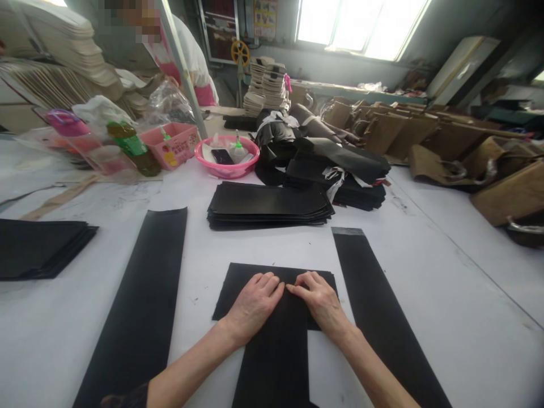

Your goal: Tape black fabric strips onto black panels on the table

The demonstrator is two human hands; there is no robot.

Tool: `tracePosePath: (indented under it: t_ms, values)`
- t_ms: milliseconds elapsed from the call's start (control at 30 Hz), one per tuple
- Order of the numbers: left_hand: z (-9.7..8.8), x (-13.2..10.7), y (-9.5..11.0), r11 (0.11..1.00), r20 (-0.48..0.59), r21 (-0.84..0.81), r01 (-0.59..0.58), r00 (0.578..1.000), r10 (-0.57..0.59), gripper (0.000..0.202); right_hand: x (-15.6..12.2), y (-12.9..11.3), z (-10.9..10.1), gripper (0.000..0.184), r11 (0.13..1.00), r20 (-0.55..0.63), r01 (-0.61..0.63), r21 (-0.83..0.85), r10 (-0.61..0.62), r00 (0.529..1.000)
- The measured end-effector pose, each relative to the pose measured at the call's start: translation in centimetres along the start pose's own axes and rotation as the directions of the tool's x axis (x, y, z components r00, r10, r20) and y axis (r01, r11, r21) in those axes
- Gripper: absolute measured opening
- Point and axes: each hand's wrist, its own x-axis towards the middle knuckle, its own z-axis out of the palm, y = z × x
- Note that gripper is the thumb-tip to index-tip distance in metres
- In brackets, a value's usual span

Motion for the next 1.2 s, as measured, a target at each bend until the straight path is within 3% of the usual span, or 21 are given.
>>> tracePosePath:
  t_ms: [233, 533, 833, 1067, 1200]
  values:
    - [-0.6, 0.5, 0.6, 0.990, 0.047, 0.102, -0.093, 0.995, 0.089, 0.027, 0.1, -0.2, -0.3, 0.029, 1.000, 0.009, 0.015, -0.024, -0.014, 1.000]
    - [-0.3, 0.5, 0.6, 0.994, 0.047, 0.089, -0.062, 0.997, 0.058, 0.030, -0.4, -0.1, -1.2, 0.025, 0.998, -0.010, 0.021, -0.057, -0.021, 1.000]
    - [-0.8, 0.7, 1.0, 0.994, 0.063, 0.084, -0.075, 0.996, 0.070, 0.037, -0.5, -1.0, -1.2, 0.026, 0.995, 0.044, -0.020, -0.094, 0.024, 0.999]
    - [-1.1, 0.9, 1.1, 0.989, 0.093, 0.106, -0.099, 0.992, 0.089, 0.038, -0.9, 0.4, -1.5, 0.020, 0.995, 0.014, -0.102, -0.010, 0.102, 0.995]
    - [-0.9, 0.8, 1.0, 0.989, 0.085, 0.107, -0.101, 0.992, 0.093, 0.039, -1.1, 1.0, -1.7, 0.021, 0.997, 0.014, -0.064, -0.044, 0.064, 0.998]
